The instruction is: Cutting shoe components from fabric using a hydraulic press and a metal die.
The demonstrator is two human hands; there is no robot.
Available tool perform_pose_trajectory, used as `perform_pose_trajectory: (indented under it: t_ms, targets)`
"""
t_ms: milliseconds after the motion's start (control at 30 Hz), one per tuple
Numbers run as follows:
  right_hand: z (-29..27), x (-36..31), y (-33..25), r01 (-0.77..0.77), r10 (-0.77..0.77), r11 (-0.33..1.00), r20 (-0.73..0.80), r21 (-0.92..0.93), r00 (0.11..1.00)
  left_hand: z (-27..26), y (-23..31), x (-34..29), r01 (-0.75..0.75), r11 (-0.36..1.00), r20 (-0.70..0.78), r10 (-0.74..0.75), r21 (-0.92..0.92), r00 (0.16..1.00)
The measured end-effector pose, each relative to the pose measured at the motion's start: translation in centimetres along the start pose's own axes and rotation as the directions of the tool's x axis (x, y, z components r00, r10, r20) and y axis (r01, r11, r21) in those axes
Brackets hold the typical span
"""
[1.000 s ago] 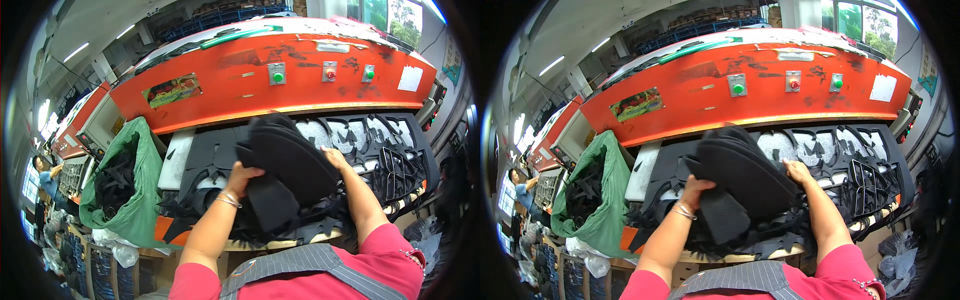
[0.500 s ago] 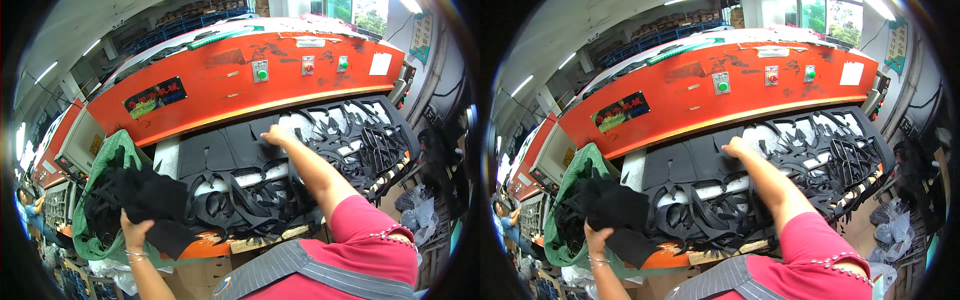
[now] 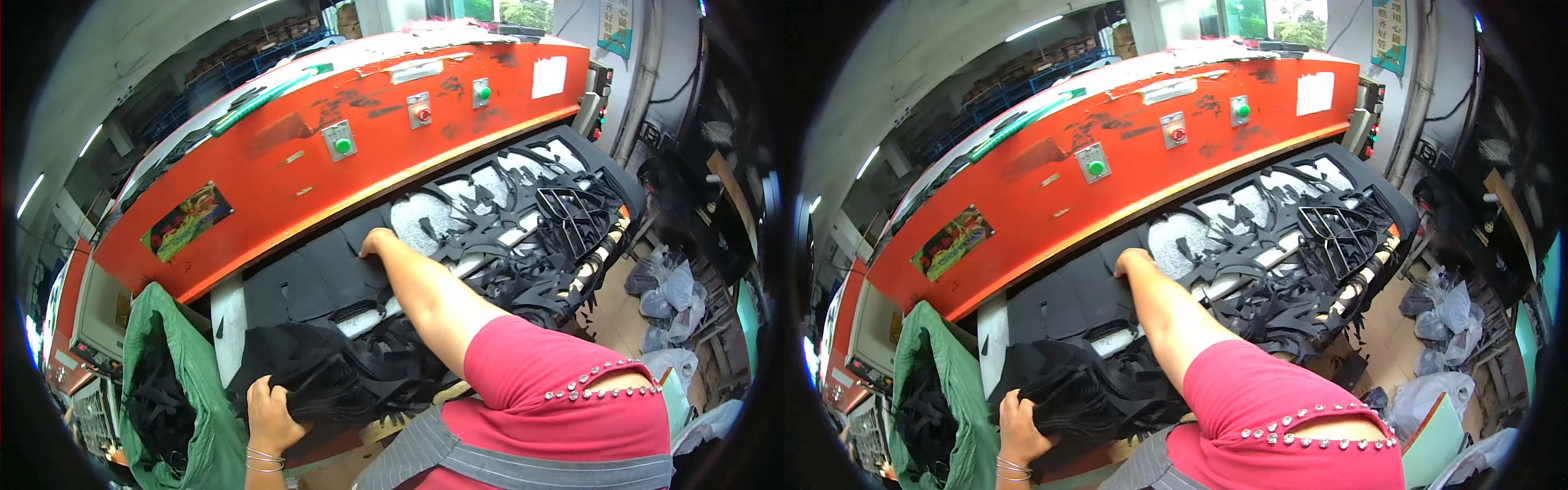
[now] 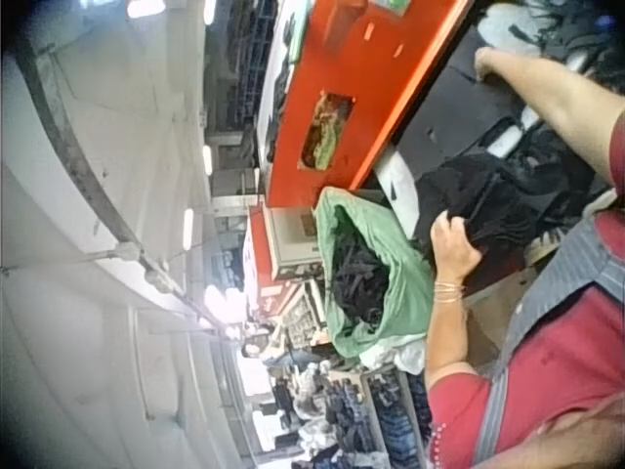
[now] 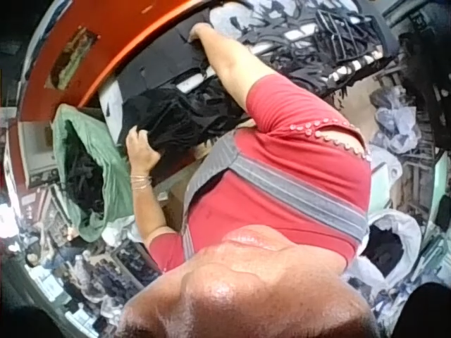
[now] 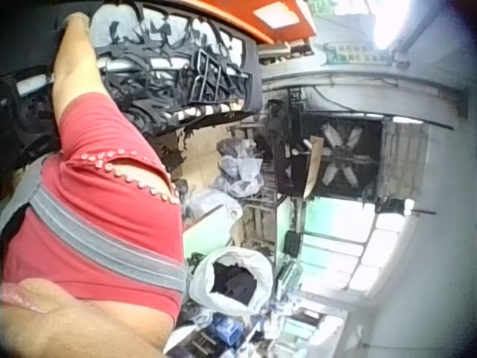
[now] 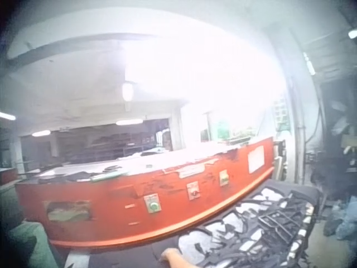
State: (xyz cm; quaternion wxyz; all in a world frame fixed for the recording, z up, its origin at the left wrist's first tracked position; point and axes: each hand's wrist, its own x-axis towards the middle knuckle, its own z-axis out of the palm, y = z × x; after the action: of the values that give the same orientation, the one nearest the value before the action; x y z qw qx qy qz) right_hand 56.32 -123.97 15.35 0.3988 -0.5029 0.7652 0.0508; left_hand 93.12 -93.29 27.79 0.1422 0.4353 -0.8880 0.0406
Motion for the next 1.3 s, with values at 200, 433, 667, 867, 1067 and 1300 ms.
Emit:
perform_pose_trajectory:
  t_ms: [200,433,667,867,1067,1300]
  targets:
    - [2.0,-11.4,-2.0,0.321,-0.165,0.837,-0.355,0.443,0.920,0.2,2.3,6.3,-0.377,0.922,0.151,0.363,0.084,0.920]
    - [8.2,-18.0,-2.4,0.929,-0.914,0.356,-0.246,-0.099,0.324,1.9,4.8,12.3,-0.524,0.835,0.251,0.477,0.170,0.842]
    - [8.1,-17.7,-0.6,0.970,-0.977,0.208,-0.025,0.122,0.213,2.0,4.8,10.8,-0.439,0.896,0.203,0.419,0.064,0.885]
    - [4.4,-15.6,-4.6,0.592,-0.870,0.488,0.308,0.642,0.384,3.6,4.7,7.0,-0.117,0.985,0.226,0.085,0.128,0.970]
    - [10.0,-10.4,-12.0,0.594,-0.628,0.774,-0.149,-0.217,0.764,3.6,5.4,0.5,0.018,0.998,-0.049,-0.014,0.068,0.999]
    - [10.8,-3.8,-15.1,0.356,-0.444,0.840,-0.142,-0.410,0.885,5.9,4.6,-11.6,0.476,0.871,-0.237,-0.492,-0.121,0.838]
